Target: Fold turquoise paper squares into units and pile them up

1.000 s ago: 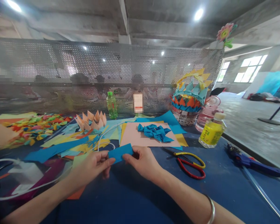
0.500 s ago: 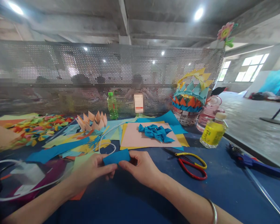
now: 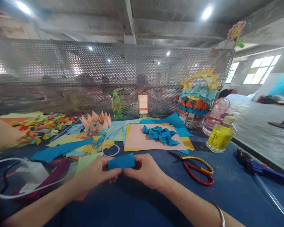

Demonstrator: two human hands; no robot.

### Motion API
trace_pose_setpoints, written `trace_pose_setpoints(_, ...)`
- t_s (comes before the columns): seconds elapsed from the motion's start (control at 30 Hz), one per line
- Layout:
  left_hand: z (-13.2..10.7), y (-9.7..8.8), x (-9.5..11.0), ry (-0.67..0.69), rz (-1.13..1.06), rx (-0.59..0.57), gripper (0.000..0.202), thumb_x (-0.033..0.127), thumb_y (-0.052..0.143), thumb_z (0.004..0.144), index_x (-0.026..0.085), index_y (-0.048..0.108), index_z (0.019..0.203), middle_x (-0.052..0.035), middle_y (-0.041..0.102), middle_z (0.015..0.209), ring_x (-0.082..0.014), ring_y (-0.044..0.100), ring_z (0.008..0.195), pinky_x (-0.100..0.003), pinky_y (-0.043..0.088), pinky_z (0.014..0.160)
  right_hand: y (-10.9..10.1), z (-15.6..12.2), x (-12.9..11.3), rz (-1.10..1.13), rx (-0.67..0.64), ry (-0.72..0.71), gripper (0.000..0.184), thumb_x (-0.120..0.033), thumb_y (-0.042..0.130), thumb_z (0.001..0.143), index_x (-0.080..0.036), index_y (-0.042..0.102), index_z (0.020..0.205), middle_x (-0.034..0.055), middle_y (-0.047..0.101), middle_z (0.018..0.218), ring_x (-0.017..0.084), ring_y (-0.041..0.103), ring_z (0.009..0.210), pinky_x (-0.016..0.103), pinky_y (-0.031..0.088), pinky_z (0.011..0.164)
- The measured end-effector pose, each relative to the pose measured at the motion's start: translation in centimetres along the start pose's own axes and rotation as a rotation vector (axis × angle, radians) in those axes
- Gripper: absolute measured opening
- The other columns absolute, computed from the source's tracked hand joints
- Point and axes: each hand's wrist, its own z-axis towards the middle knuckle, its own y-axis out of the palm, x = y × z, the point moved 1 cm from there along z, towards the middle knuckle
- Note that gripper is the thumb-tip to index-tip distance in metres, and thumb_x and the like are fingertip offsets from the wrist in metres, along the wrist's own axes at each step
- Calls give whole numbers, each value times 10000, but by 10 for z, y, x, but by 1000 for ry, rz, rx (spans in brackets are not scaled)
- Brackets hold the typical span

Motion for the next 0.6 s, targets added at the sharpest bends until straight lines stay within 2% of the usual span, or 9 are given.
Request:
trace_pose_setpoints(0.27, 3, -3, 5, 3, 55, 34, 271, 429, 629, 715, 166, 597, 664, 4, 612, 565, -137, 548, 525, -242, 437, 535, -10, 3, 0, -113, 39, 19, 90, -218, 616, 683, -134, 617, 650, -55, 512, 571, 70, 382, 533, 203, 306, 520)
trace_pose_setpoints(0.4, 3, -9, 5, 12, 81, 59, 283, 437, 615, 730, 161, 599, 669, -3, 612, 572, -138, 549, 519, -245, 436, 529, -18, 6, -2, -148, 103, 5, 186, -212, 649, 647, -152, 516, 531, -78, 425, 485, 55, 309, 482, 203, 236, 469)
trace_pose_setpoints(0.6, 4, -12, 6, 30, 92, 84, 291, 447, 623, 722, 168, 588, 650, 0, 615, 574, -145, 569, 531, -244, 448, 532, -23, 8, -7, -171, 125, -13, 89, -192, 645, 639, -137, 595, 589, -33, 580, 563, 72, 435, 514, 206, 333, 518)
